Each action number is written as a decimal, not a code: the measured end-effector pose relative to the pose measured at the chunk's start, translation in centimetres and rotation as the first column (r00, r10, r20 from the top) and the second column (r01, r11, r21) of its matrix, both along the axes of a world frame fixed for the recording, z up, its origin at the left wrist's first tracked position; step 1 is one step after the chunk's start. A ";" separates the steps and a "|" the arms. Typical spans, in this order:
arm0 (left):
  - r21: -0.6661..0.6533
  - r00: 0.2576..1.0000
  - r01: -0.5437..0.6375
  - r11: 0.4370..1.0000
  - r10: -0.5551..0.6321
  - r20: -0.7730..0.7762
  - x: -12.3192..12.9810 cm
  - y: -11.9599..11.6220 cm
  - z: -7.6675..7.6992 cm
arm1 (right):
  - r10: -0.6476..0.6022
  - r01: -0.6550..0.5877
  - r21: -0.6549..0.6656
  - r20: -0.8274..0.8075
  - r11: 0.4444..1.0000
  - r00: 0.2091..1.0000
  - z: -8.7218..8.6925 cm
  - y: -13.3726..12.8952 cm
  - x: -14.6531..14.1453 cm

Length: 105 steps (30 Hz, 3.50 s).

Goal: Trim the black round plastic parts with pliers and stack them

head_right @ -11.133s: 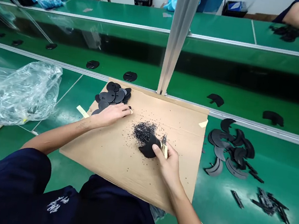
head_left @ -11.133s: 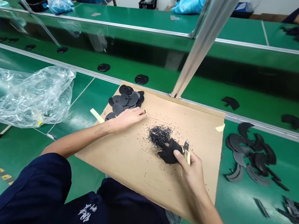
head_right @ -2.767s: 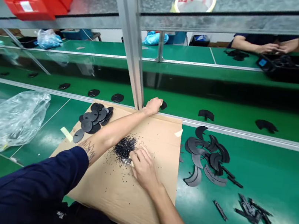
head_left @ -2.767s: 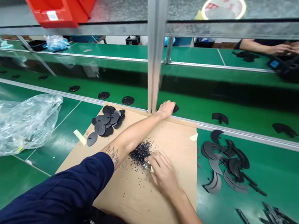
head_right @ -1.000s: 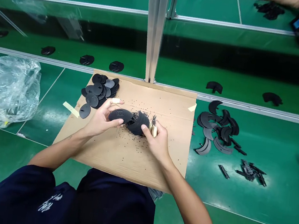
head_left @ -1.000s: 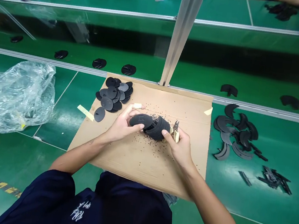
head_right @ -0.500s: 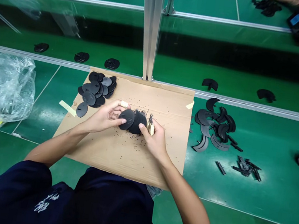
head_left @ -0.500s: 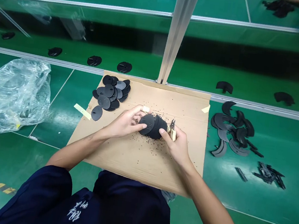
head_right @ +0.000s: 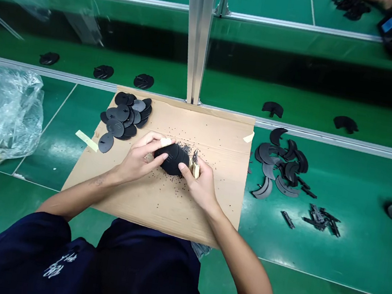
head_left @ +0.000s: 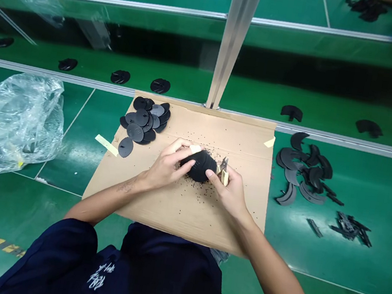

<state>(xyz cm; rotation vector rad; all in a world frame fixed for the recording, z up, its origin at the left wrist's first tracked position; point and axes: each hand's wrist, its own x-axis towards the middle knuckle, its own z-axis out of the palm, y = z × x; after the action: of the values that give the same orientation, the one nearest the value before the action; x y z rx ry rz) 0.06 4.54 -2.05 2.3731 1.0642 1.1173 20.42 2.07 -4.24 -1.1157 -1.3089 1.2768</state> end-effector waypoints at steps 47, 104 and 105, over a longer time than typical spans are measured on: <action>0.199 0.958 0.198 0.960 -0.232 0.168 1.0 -1.6 1.8 | -0.148 -0.066 0.744 0.218 0.664 0.965 -0.1 -0.9 1.0; -0.562 0.844 0.449 0.694 -0.124 0.522 0.6 -2.6 1.8 | 0.068 -0.221 0.675 0.245 0.704 0.967 1.1 -1.4 1.3; -0.567 0.857 0.433 0.700 -0.125 0.500 0.6 -2.5 1.7 | 0.029 -0.199 0.685 0.252 0.701 0.967 1.0 -1.3 1.3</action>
<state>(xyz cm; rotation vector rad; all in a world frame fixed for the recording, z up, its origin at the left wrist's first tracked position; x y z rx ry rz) 0.61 2.04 -0.35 1.5479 0.7224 0.8759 21.77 0.74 -3.24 -0.6242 -1.8518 0.6068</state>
